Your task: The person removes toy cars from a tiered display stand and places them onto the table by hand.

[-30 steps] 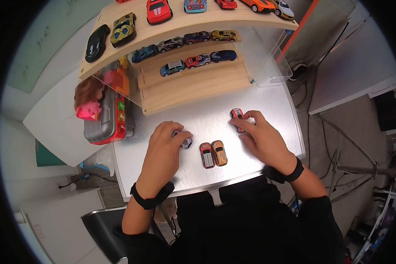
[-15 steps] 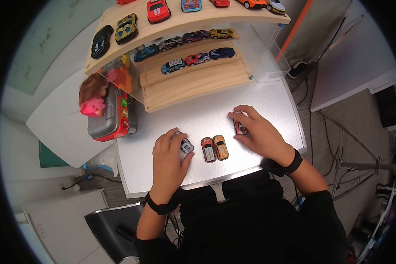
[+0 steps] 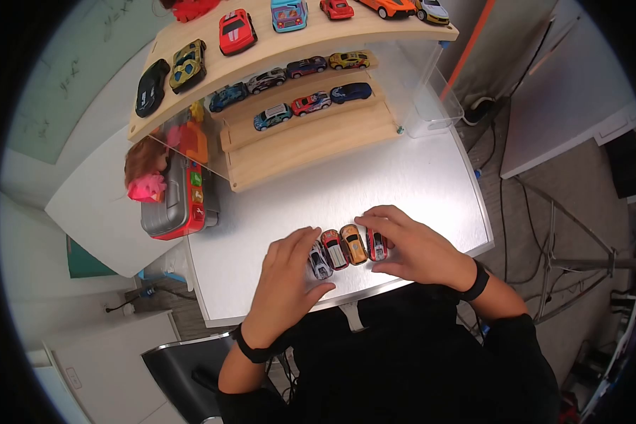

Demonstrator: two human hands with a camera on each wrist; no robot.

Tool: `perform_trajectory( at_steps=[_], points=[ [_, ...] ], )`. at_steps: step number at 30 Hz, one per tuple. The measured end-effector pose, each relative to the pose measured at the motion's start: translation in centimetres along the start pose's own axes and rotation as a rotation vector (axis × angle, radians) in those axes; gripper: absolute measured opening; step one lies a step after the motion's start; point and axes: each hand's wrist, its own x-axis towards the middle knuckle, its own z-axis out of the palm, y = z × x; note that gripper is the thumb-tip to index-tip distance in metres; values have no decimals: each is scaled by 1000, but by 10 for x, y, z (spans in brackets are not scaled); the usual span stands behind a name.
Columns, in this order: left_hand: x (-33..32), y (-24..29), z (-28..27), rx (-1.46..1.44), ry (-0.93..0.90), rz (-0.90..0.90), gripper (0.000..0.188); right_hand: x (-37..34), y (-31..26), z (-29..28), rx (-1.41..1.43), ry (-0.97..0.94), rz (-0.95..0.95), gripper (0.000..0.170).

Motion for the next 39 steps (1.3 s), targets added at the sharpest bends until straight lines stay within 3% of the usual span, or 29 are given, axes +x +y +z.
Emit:
perform_trajectory(
  at_steps=[3,4,5,7,8,10,11,12,13,14,20,22,26,32,34,36,39],
  points=[
    [13,-2,-27,71,50,14,84,5,2,-13,-1,24,2,76],
    [22,-5,-34,145,130,78,71,8,1,-19,-9,51,22,74],
    [34,-11,-39,144,136,75,71,13,0,-25,-17,80,43,72],
    [62,-24,-43,-102,187,55,47,28,-1,-35,-12,85,33,64],
    [76,-32,-41,-104,192,63,47,38,0,-37,-21,132,-18,62],
    [100,-52,-26,-225,228,42,19,60,-8,-45,-37,173,-43,55],
    [104,-58,-17,-229,231,52,19,75,-5,-45,-47,179,-43,55],
    [108,-64,-7,-398,194,-8,15,90,2,-42,-188,275,-167,54],
    [110,-73,4,-567,154,-70,15,105,3,-42,-330,368,-291,53],
    [110,-84,17,-668,140,-73,18,117,0,-43,-337,368,-288,53],
    [103,-83,22,-668,172,-34,21,199,-12,-41,-537,363,-364,36],
    [104,-83,21,-683,174,-29,21,220,-9,-35,-682,426,-467,32],
    [107,-98,24,-721,167,-11,23,242,-5,-24,-792,253,-382,29],
    [109,-96,20,-777,263,-45,28,216,-19,-26,-726,286,-471,29],
    [111,-97,22,-806,293,-77,28,187,-33,-28,-549,271,-425,32],
    [112,-99,27,-886,463,-103,24,161,-30,-26,-465,171,-310,35],
    [114,-101,29,-847,511,-93,16,134,-16,-17,-414,82,-196,36]
  ],
)
